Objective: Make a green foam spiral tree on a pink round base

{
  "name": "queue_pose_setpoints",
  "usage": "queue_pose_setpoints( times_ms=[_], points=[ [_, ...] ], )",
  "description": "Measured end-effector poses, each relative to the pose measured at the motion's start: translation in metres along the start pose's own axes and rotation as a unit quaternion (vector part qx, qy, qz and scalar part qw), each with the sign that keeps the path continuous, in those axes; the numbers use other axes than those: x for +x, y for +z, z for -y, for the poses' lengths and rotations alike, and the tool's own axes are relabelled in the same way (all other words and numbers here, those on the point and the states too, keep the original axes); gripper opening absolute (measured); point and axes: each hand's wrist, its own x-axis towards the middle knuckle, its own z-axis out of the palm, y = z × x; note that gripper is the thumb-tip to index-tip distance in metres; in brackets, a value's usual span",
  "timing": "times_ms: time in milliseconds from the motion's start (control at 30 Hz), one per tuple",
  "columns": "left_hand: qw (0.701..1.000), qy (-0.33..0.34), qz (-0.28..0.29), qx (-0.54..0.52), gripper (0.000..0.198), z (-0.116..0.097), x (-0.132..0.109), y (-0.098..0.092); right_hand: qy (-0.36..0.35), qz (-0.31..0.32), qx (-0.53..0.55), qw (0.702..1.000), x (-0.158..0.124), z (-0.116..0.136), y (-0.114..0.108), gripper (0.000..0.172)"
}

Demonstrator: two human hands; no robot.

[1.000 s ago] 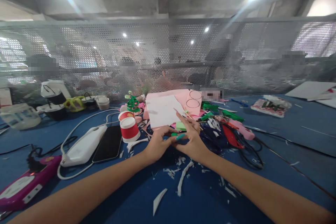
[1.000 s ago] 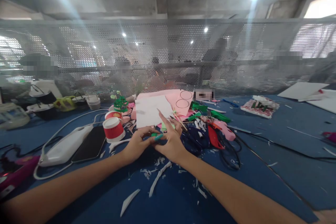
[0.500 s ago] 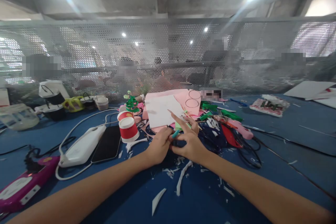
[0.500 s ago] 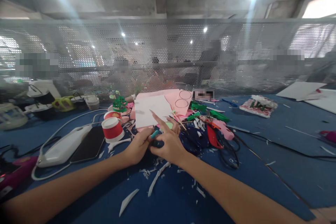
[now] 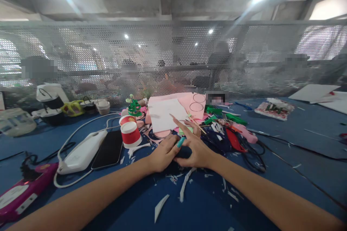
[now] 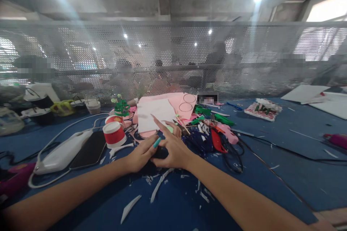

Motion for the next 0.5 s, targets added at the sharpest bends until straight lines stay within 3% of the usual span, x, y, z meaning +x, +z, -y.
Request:
queue_pose_setpoints(
  times_ms=[233, 500],
  points=[
    [0.999, -0.011, 0.022, -0.03, 0.037, -0.007, -0.004, -0.007, -0.042, 0.045, 0.018, 0.998, -0.001, 0.005, -0.01, 0.031],
    [0.995, 0.028, 0.067, -0.069, 0.024, -0.004, -0.009, -0.011, -0.062, 0.04, 0.084, 0.994, -0.002, 0.003, -0.014, 0.045]
  ],
)
